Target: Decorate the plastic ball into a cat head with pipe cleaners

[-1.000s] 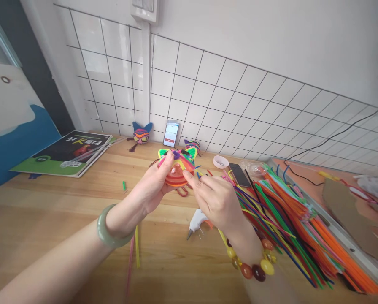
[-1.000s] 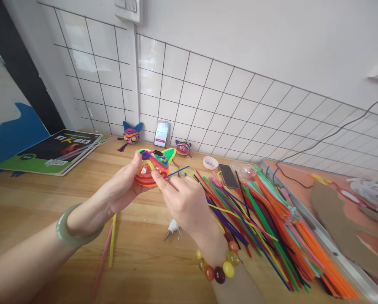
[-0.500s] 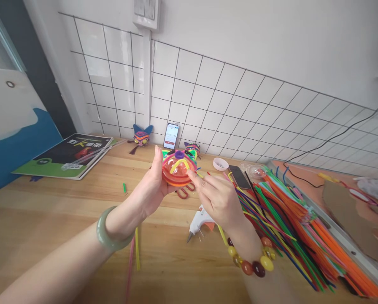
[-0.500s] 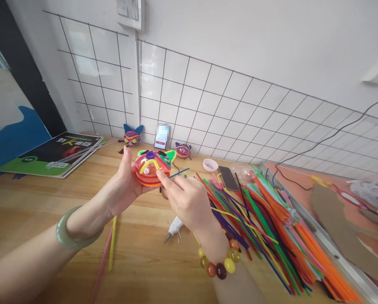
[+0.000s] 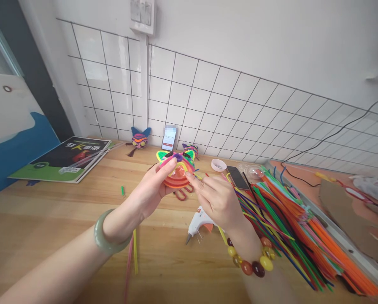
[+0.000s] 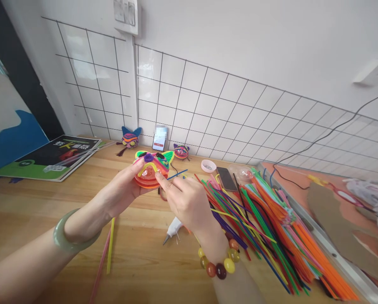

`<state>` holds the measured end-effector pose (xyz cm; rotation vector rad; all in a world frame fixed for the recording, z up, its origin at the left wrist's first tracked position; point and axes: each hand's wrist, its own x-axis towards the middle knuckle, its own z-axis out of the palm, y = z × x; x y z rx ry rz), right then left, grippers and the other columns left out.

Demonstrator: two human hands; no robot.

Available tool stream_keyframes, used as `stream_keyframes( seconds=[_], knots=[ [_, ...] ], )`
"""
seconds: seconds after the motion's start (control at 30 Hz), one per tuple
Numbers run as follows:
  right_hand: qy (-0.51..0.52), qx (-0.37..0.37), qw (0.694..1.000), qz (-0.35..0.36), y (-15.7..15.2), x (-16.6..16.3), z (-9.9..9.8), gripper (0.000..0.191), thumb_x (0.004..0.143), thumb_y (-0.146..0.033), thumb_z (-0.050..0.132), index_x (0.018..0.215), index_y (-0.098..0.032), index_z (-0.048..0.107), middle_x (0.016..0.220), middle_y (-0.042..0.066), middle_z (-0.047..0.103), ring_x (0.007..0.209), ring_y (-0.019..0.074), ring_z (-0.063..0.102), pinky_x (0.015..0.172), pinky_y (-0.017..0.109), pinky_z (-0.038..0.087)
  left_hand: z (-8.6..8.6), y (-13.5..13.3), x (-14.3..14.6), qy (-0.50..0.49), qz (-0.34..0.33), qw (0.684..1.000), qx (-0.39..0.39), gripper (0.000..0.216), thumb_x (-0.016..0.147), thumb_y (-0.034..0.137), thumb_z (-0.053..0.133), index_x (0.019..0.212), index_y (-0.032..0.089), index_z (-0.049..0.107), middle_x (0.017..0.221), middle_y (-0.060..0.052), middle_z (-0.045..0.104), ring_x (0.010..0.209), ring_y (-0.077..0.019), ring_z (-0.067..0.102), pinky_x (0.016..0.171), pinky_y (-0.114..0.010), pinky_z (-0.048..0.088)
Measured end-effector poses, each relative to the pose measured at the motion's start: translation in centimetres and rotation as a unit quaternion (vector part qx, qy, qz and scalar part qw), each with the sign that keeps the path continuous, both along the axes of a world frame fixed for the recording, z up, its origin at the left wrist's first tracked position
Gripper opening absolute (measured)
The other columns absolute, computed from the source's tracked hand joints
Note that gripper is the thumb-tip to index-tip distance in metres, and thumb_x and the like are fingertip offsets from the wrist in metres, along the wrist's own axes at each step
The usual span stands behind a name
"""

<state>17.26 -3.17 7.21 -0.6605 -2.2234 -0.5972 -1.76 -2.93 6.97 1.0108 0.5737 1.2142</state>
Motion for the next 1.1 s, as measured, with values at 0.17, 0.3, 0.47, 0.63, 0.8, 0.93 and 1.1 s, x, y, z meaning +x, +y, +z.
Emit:
stream_keyframes(
  seconds=[0.17, 0.3, 0.47, 0.63, 0.8, 0.93, 1.1],
  knots=[
    [-0.012, 0.003, 1.0, 0.0, -0.3, 0.0, 0.3, 0.035, 0.1, -0.008, 0.043, 0.12, -0.009, 0.071, 0.061, -0.001, 0.054, 0.058, 0.0136, 0.046, 0.054, 0.03, 0.035, -0.04, -0.07, -0.09, 0.008, -0.001, 1.0, 0.007, 0.03, 0.088, 0.044, 0.068, 0.097, 0.016, 0.075, 0.093, -0.01, 0.077, 0.079, -0.0215, 0.072, 0.075, -0.032, 0.059],
    [-0.027, -0.005, 1.0, -0.001, -0.42, 0.11, 0.32, 0.036, 0.1, -0.009, 0.043, 0.124, -0.01, 0.069, 0.062, -0.001, 0.052, 0.058, 0.0138, 0.046, 0.054, 0.03, 0.034, -0.02, -0.16, 0.14, 0.009, 0.035, 0.999, -0.006, 0.028, 0.085, 0.044, 0.071, 0.095, 0.017, 0.074, 0.097, -0.009, 0.077, 0.083, -0.0219, 0.072, 0.076, -0.031, 0.059],
    [-0.025, -0.002, 1.0, 0.002, -0.41, 0.0, 0.34, 0.035, 0.101, -0.01, 0.042, 0.125, -0.01, 0.068, 0.061, -0.002, 0.053, 0.057, 0.0133, 0.046, 0.055, 0.03, 0.034, -0.03, -0.28, 0.39, 0.012, 0.057, 0.998, -0.015, 0.028, 0.083, 0.044, 0.072, 0.092, 0.017, 0.073, 0.094, -0.008, 0.077, 0.085, -0.0221, 0.072, 0.075, -0.031, 0.059],
    [0.006, -0.007, 1.0, 0.028, -0.34, -0.28, 0.28, 0.032, 0.101, -0.009, 0.044, 0.123, -0.008, 0.068, 0.062, -0.001, 0.057, 0.058, 0.0125, 0.049, 0.056, 0.028, 0.036, -0.15, -0.24, 0.24, 0.003, 0.054, 0.998, -0.011, 0.029, 0.085, 0.044, 0.07, 0.095, 0.017, 0.073, 0.098, -0.008, 0.077, 0.089, -0.0226, 0.072, 0.079, -0.031, 0.058],
    [0.037, -0.02, 0.998, 0.036, -0.32, -0.38, -0.13, 0.032, 0.101, -0.01, 0.045, 0.126, -0.008, 0.064, 0.064, -0.001, 0.059, 0.058, 0.0135, 0.049, 0.056, 0.029, 0.039, 0.05, -0.4, 0.16, 0.003, 0.056, 0.998, -0.012, 0.029, 0.087, 0.043, 0.068, 0.101, 0.018, 0.074, 0.104, -0.009, 0.077, 0.094, -0.0239, 0.072, 0.075, -0.029, 0.058],
    [0.033, -0.006, 0.999, 0.039, -0.36, -0.45, -0.15, 0.031, 0.1, -0.01, 0.045, 0.123, -0.006, 0.066, 0.063, 0.0, 0.059, 0.059, 0.014, 0.05, 0.056, 0.029, 0.038, 0.09, -0.4, 0.18, -0.01, 0.044, 0.999, -0.009, 0.025, 0.087, 0.041, 0.068, 0.097, 0.018, 0.075, 0.101, -0.007, 0.078, 0.089, -0.0225, 0.073, 0.073, -0.028, 0.058],
    [0.024, 0.015, 0.999, 0.038, -0.33, -0.48, 0.16, 0.029, 0.1, -0.008, 0.047, 0.117, -0.005, 0.07, 0.061, -0.001, 0.055, 0.057, 0.0134, 0.046, 0.055, 0.029, 0.036, -0.14, -0.29, 0.16, -0.008, 0.04, 0.999, -0.007, 0.025, 0.088, 0.042, 0.067, 0.094, 0.019, 0.074, 0.096, -0.005, 0.077, 0.086, -0.0207, 0.072, 0.075, -0.029, 0.058]
  ],
)
